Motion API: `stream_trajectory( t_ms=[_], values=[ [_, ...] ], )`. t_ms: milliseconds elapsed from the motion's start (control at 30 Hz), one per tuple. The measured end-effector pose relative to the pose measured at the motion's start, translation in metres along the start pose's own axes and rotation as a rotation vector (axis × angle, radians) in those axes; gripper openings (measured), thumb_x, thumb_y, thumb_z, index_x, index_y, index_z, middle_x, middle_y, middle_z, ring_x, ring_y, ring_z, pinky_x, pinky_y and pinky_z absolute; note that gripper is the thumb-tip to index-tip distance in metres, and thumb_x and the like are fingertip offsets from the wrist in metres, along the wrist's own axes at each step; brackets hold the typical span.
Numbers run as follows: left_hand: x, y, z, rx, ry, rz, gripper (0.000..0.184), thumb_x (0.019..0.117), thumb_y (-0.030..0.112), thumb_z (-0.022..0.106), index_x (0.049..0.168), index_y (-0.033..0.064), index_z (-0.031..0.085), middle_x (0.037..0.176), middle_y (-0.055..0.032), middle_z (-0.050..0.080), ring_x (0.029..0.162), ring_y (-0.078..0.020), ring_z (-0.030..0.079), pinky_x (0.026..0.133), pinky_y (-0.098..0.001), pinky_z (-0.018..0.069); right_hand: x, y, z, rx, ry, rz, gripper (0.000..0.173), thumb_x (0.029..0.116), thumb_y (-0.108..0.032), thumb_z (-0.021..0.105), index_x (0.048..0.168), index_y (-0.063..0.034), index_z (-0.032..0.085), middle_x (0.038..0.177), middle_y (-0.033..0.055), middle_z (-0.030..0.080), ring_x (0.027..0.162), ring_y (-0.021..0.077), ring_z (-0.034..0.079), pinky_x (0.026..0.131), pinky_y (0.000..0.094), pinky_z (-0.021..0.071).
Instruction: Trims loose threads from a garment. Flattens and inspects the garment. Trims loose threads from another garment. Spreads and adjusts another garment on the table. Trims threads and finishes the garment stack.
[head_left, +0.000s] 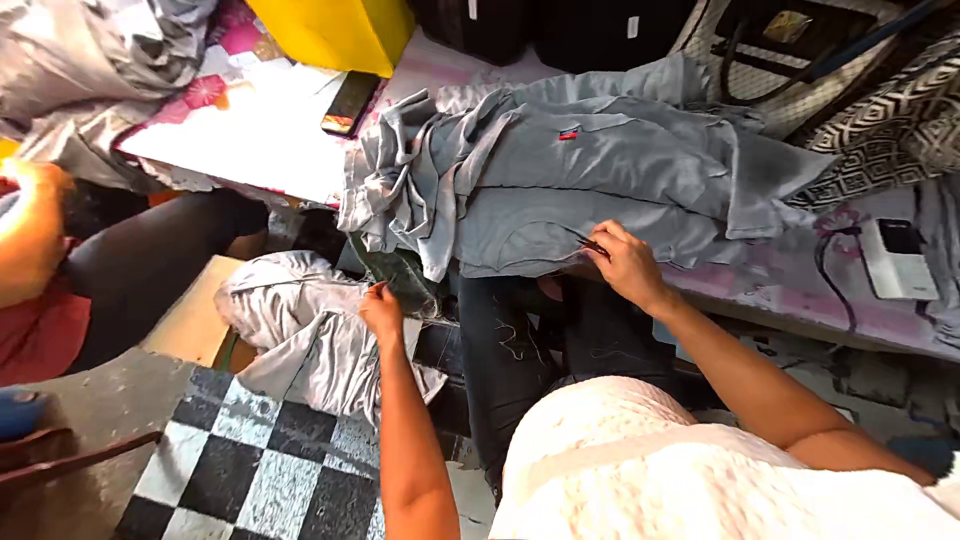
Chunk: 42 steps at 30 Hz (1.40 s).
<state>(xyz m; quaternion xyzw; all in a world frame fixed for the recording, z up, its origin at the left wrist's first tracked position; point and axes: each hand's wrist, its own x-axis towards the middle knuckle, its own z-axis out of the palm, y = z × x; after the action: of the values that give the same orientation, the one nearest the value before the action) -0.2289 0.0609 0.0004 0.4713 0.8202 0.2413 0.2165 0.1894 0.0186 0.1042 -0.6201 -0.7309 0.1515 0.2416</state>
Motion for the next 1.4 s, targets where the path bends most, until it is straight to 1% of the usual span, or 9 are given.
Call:
stream_trajectory(
  t_ms=[67,333,433,600,767,933,1100,1300,1400],
  values=[
    [-0.004,0.021,-0.011,0.031,-0.131,0.018,0.051,0.1025,0.014,0.057,0.146,-0.0098,0.047,0.146,-0.0350,0.049,0.139,-0.0487,0.045,0.117,-0.0605,0.0324,0.005,0.002,-0.004,0.133,-0.028,0.053,0.014,0.0990,-0.009,0.065,0.105,0.0025,0.072,0.108,0.0186,0.071,0.093,0.0329,0.070,0.083,0.0540,0.0567],
    [-0.117,0.164,0.010,-0.442,-0.958,0.472,0.035,0.1007,0.017,0.064,0.128,-0.0045,0.065,0.121,-0.0137,0.072,0.110,-0.0164,0.070,0.101,-0.0348,0.0550,0.013,0.002,-0.010,0.486,-0.166,0.467,0.017,0.1032,-0.013,0.062,0.109,-0.0002,0.072,0.086,0.0109,0.067,0.072,0.0155,0.058,0.072,0.0375,0.0514],
    [-0.138,0.198,0.044,-0.541,-0.863,0.447,0.047,0.0969,0.018,0.071,0.135,-0.0064,0.059,0.120,-0.0166,0.072,0.102,-0.0185,0.072,0.095,-0.0377,0.0575,0.012,-0.003,-0.011,0.613,-0.211,0.531,0.017,0.1039,-0.014,0.061,0.108,0.0001,0.069,0.075,0.0020,0.056,0.058,0.0051,0.043,0.057,0.0247,0.0406],
    [-0.162,0.210,0.091,-0.783,-0.426,0.449,0.009,0.0920,0.001,0.072,0.094,-0.0079,0.071,0.080,-0.0103,0.073,0.068,-0.0117,0.072,0.071,-0.0288,0.0627,0.006,-0.006,-0.010,0.790,-0.182,0.567,0.011,0.1022,-0.008,0.061,0.104,0.0007,0.068,0.072,-0.0023,0.054,0.054,0.0009,0.040,0.053,0.0190,0.0367],
    [-0.168,0.180,0.083,-0.851,-0.658,0.219,0.011,0.0972,0.004,0.064,0.098,-0.0067,0.069,0.077,-0.0072,0.073,0.067,-0.0127,0.072,0.068,-0.0302,0.0633,0.001,0.000,-0.005,0.869,-0.179,0.602,0.010,0.1017,-0.007,0.062,0.104,0.0007,0.068,0.068,-0.0039,0.053,0.051,0.0001,0.038,0.050,0.0173,0.0342],
    [-0.160,0.183,0.069,-0.759,-0.795,0.209,0.036,0.1006,0.015,0.064,0.127,-0.0089,0.060,0.111,-0.0162,0.072,0.095,-0.0177,0.072,0.090,-0.0357,0.0601,0.003,0.001,-0.008,0.894,-0.216,0.617,0.009,0.1016,-0.007,0.063,0.105,0.0002,0.067,0.067,-0.0045,0.052,0.050,-0.0002,0.037,0.049,0.0168,0.0339],
    [-0.159,0.207,0.085,-0.820,-0.742,0.179,0.010,0.0965,0.001,0.066,0.096,-0.0086,0.068,0.075,-0.0081,0.073,0.063,-0.0113,0.071,0.067,-0.0279,0.0626,0.000,0.003,-0.007,0.811,-0.178,0.549,0.014,0.1039,-0.011,0.060,0.105,-0.0007,0.069,0.069,-0.0025,0.053,0.052,0.0015,0.040,0.051,0.0192,0.0364],
    [-0.161,0.189,0.080,-0.884,-0.792,0.082,0.011,0.0991,0.003,0.063,0.095,-0.0065,0.067,0.073,-0.0056,0.071,0.060,-0.0113,0.070,0.063,-0.0275,0.0621,-0.025,0.004,-0.045,0.705,-0.297,0.563,0.051,0.1133,-0.038,0.029,0.107,-0.0054,0.067,0.064,-0.0084,0.045,0.051,0.0009,0.036,0.049,0.0190,0.0323],
    [-0.164,0.185,0.077,-0.908,-0.792,0.086,0.011,0.0986,0.003,0.063,0.095,-0.0061,0.068,0.073,-0.0050,0.072,0.061,-0.0111,0.070,0.063,-0.0276,0.0624,-0.032,0.006,-0.043,0.664,-0.485,0.578,0.044,0.1123,-0.033,0.040,0.102,-0.0038,0.070,0.062,-0.0096,0.040,0.051,0.0009,0.034,0.051,0.0201,0.0314]
  ],
)
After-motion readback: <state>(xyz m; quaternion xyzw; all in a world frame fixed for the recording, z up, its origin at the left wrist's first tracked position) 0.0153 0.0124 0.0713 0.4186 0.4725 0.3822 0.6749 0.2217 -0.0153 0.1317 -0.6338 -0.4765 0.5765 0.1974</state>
